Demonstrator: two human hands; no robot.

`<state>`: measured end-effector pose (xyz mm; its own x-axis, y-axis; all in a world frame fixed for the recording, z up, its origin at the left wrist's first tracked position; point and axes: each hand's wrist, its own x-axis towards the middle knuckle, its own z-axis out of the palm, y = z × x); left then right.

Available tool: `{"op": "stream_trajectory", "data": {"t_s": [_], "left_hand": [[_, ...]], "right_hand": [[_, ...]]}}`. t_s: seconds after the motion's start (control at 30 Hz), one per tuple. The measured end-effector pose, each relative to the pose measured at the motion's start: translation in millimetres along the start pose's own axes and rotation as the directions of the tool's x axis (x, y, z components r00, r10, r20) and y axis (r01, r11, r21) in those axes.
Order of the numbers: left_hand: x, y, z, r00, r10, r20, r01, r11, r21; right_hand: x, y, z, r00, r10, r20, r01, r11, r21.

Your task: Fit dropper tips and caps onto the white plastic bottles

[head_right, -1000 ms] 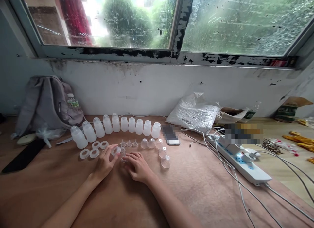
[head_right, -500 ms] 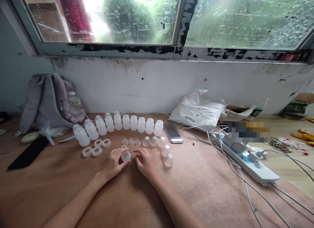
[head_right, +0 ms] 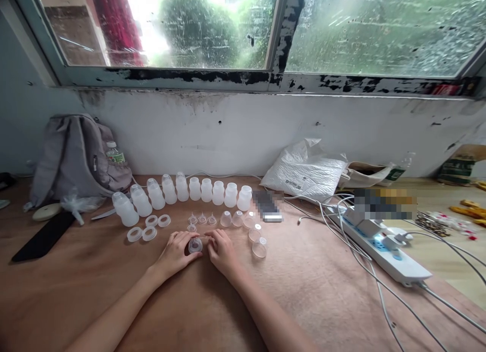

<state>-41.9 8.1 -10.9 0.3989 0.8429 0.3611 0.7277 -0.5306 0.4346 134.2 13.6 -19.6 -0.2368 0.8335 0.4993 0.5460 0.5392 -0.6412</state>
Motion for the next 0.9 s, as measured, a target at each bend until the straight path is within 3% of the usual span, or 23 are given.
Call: {"op": "stream_trajectory", "data": {"t_s": [0.3, 0.57, 0.73, 0.9], "left_hand": [[0.2, -0.8, 0.6, 1.0, -0.002, -0.009, 0.002, 1.0, 0.023], [0.6, -0.7, -3.4, 0.996, -0.006, -0.087, 0.005, 1.0, -0.019], [1.7, 1.0, -1.4, 0.975, -0.167, -0.149, 0.12, 0.952, -0.28], [2.2, 11.3, 2.3, 0.977, -0.213, -0.029, 0.162, 0.816, -0.555]], "right_hand": [[-0.4, 2.6, 0.4, 1.0, -0.004, 0.02, 0.005, 1.0, -0.027], [-0.7, 2.9, 0.9, 0.998, -0.031, 0.048, 0.032, 0.999, -0.016], [-1.6, -9.3, -2.3, 0.986, -0.117, 0.117, 0.117, 0.993, 0.007], [-4.0, -14.4, 0.8, 0.993, -0.076, 0.094, 0.074, 0.997, 0.021]]}}
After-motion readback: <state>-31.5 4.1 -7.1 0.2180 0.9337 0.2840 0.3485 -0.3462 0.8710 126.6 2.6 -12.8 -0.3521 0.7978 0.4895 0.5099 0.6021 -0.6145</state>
